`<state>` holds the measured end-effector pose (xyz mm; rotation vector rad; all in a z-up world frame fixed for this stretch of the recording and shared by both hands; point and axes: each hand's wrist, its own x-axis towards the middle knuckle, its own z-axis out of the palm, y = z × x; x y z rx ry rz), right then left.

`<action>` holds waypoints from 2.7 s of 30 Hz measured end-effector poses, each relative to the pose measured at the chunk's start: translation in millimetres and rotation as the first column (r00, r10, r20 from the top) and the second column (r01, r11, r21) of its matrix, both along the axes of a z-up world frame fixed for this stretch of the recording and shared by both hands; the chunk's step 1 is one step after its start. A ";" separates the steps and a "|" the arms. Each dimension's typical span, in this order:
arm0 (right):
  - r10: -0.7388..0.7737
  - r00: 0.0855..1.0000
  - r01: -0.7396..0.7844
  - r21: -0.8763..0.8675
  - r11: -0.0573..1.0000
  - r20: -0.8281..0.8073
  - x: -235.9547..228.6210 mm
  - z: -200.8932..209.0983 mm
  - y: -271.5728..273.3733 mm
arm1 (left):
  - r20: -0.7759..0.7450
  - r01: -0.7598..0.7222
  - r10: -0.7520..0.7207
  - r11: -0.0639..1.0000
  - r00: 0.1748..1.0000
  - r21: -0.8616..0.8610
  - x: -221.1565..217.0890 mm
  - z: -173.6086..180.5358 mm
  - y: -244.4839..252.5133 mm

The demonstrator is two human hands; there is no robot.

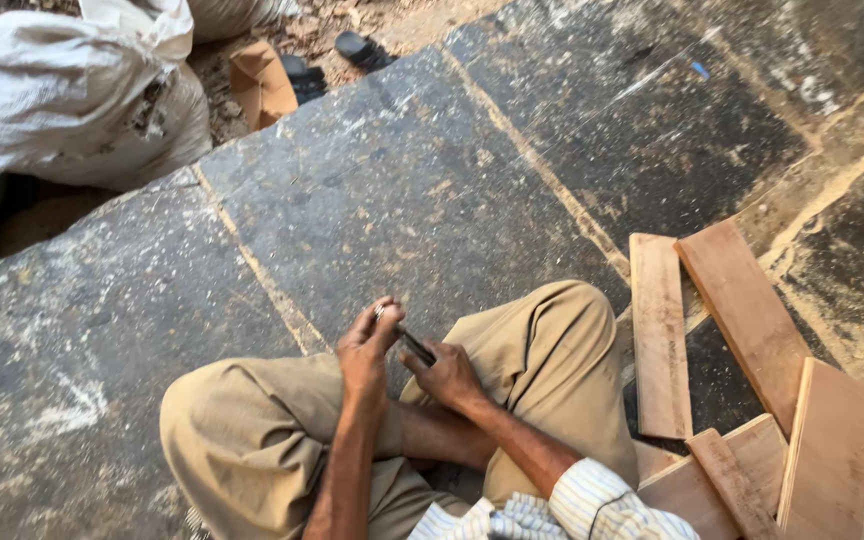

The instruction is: The person sits on the floor and repeatedly picks up small metal fasteners, places them in pliers, and cuts them into smaller pieces. The cut pieces are dropped onto the floor, forming a growing pile.

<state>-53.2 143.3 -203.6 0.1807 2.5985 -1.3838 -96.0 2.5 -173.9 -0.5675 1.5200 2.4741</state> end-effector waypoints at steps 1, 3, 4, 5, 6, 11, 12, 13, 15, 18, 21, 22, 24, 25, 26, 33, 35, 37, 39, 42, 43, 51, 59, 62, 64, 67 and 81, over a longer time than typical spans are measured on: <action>0.010 1.000 -0.010 0.002 1.000 0.013 2.5 -2.5 -0.1 | -0.066 0.020 -0.023 0.999 0.998 -0.048 5.0 -0.3 1.3; 0.028 0.998 -0.029 0.017 0.999 0.055 4.2 -5.3 0.4 | -0.150 0.028 -0.042 0.995 0.988 -0.099 8.9 -0.2 4.5; 0.041 0.996 -0.043 0.029 0.999 0.074 -1.8 -6.1 0.4 | -0.178 0.012 -0.030 0.995 0.984 -0.102 4.5 0.6 5.4; 0.054 0.994 -0.058 0.041 0.997 0.093 -9.2 -7.0 0.3 | -0.206 -0.004 -0.018 0.995 0.978 -0.104 -1.0 1.2 5.7; 0.063 0.995 -0.065 0.030 0.997 0.083 -10.1 -8.4 0.9 | -0.206 -0.012 -0.009 0.995 0.979 -0.099 -1.0 0.7 6.6; 0.106 0.988 -0.106 -0.004 0.994 0.116 0.6 -19.1 1.9 | -0.071 -0.006 -0.004 0.991 0.997 -0.130 11.8 -4.2 5.0; 0.091 0.986 -0.088 -0.029 0.996 0.138 -2.7 -19.9 2.3 | -0.207 -0.041 -0.006 0.975 0.978 -0.220 8.3 -3.3 5.1; 0.078 0.984 -0.070 -0.053 0.996 0.161 -4.1 -20.0 2.4 | -0.339 -0.087 -0.023 0.949 0.940 -0.303 5.6 -2.1 5.9; 0.059 0.983 -0.046 -0.079 0.996 0.173 3.1 -18.6 2.9 | -0.461 -0.150 -0.060 0.902 0.885 -0.405 9.1 0.6 9.3; 0.059 0.993 -0.050 -0.089 0.995 0.104 -2.4 -12.8 1.7 | -0.491 -0.191 -0.081 0.857 0.867 -0.479 0.8 7.7 12.4; 0.055 0.992 -0.043 -0.108 0.993 0.116 1.0 -7.0 2.6 | -0.479 -0.167 -0.124 0.837 0.869 -0.520 0.4 9.8 13.2; 0.049 0.989 -0.032 -0.123 0.992 0.138 -0.5 -5.4 3.8 | -0.480 -0.151 -0.143 0.840 0.866 -0.521 -1.6 9.1 13.0; 0.035 0.986 -0.015 -0.122 0.992 0.161 -3.9 -3.0 4.4 | -0.406 -0.069 -0.143 0.883 0.903 -0.465 -5.0 5.9 10.5; 0.027 0.986 -0.009 -0.106 0.994 0.162 -5.5 -2.5 4.1 | -0.325 -0.010 -0.131 0.917 0.937 -0.399 -6.5 3.4 8.2; 0.016 0.985 -0.001 -0.089 0.996 0.172 -1.8 -2.0 3.7 | -0.233 0.047 -0.128 0.945 0.964 -0.324 -3.3 0.2 5.9; -0.017 0.989 0.028 -0.069 0.997 0.145 -0.5 1.9 -3.2 | -0.016 -0.026 0.027 0.998 1.000 0.053 -3.5 -15.2 -4.9; -0.021 0.985 0.026 -0.029 0.999 0.171 0.6 1.7 -3.6 | -0.018 -0.056 0.057 0.997 0.998 0.054 -0.3 -17.9 -3.3; -0.020 0.991 0.024 -0.029 0.999 0.133 0.5 0.8 -4.0 | -0.012 -0.089 0.090 0.995 0.996 0.052 1.1 -19.9 -0.6; -0.020 0.997 0.022 -0.031 0.999 0.080 1.6 -0.7 -2.7 | -0.010 -0.101 0.101 0.994 0.995 0.032 2.3 -22.2 3.2; -0.006 1.000 0.007 -0.054 0.999 0.026 0.2 -3.5 -5.0 | -0.032 -0.105 0.104 0.994 0.994 -0.025 -0.4 -24.3 2.1; -0.007 0.999 0.009 -0.063 0.998 0.047 -0.1 -3.9 -5.9 | -0.046 -0.103 0.101 0.994 0.994 -0.038 -2.0 -24.4 0.7; 0.024 0.982 -0.032 0.040 0.999 0.190 2.6 4.6 -10.9 | 0.126 -0.166 0.166 0.986 0.978 -0.015 0.2 -19.5 -6.7; 0.000 0.997 -0.006 0.075 0.997 0.076 5.4 2.3 -9.3 | 0.307 -0.187 0.102 0.947 0.946 0.261 -10.1 -26.5 -19.1; 0.001 0.997 -0.005 0.046 0.999 0.075 6.3 -1.1 -8.3 | 0.222 -0.140 0.093 0.968 0.971 0.207 -6.9 -25.1 -16.5; 0.007 0.998 -0.009 0.026 1.000 0.066 4.1 -3.1 -5.7 | 0.132 -0.116 0.101 0.988 0.986 0.104 -3.0 -21.9 -8.7; 0.021 0.995 -0.018 -0.027 0.999 0.099 1.0 -4.6 -3.3 | 0.039 -0.094 0.097 0.993 0.994 -0.074 0.5 -15.7 -0.2; 0.008 0.989 -0.001 -0.042 0.999 0.147 0.8 -9.8 0.4 | -0.395 -0.192 0.026 0.901 0.918 -0.389 5.8 0.0 18.1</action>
